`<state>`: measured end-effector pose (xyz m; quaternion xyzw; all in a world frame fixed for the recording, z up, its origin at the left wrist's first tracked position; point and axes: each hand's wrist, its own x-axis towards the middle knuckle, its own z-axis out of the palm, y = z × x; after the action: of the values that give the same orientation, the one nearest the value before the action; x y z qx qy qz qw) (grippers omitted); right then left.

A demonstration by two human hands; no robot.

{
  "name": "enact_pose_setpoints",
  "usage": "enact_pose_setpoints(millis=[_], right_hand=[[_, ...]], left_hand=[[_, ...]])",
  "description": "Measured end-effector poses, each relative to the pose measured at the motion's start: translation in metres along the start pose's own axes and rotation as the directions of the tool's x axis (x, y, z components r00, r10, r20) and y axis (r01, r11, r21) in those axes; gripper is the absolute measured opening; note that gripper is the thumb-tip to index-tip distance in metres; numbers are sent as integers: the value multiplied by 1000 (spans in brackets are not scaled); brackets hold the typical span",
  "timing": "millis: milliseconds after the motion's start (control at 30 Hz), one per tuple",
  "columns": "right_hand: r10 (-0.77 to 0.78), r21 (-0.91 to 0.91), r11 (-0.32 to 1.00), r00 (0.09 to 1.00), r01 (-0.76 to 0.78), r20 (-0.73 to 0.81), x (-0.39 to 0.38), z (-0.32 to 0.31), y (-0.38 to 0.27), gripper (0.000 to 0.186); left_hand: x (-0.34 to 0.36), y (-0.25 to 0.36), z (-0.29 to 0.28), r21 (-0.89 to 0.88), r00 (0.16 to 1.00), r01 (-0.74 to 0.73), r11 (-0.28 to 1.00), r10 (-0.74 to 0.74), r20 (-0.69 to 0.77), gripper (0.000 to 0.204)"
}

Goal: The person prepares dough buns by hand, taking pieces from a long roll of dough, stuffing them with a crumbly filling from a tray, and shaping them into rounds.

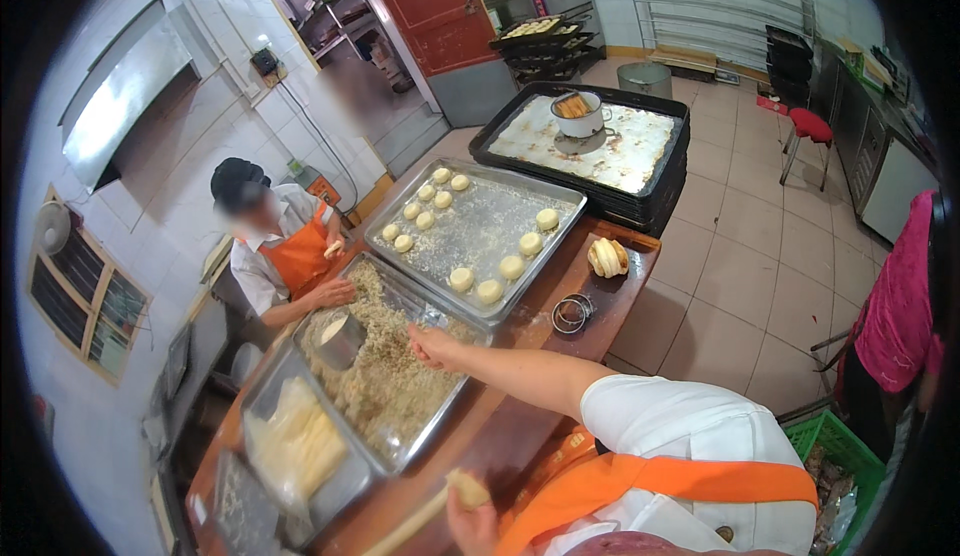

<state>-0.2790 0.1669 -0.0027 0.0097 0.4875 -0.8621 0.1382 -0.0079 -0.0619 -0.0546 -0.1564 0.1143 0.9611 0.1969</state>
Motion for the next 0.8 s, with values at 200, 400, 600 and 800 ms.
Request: enact_pose_setpoints(millis=[200, 400, 600, 800], right_hand=[[-108, -427, 898, 994, 111, 32, 7, 16, 6, 52], [-117, -215, 968, 991, 127, 58, -13, 37, -9, 43], [39, 194, 980, 999, -40, 11, -8, -3, -15, 47], [-98, -156, 984, 993, 88, -63, -6, 5, 7, 60]], left_hand=[[-10, -9, 19, -70, 997, 15, 997, -20, -70, 32], [5, 10, -16, -134, 999, 24, 991, -29, -36, 34], [0, -12, 61, 356, 982, -188, 915, 173, 75, 40], [25, -16, 83, 481, 915, -320, 816, 397, -65, 35]])
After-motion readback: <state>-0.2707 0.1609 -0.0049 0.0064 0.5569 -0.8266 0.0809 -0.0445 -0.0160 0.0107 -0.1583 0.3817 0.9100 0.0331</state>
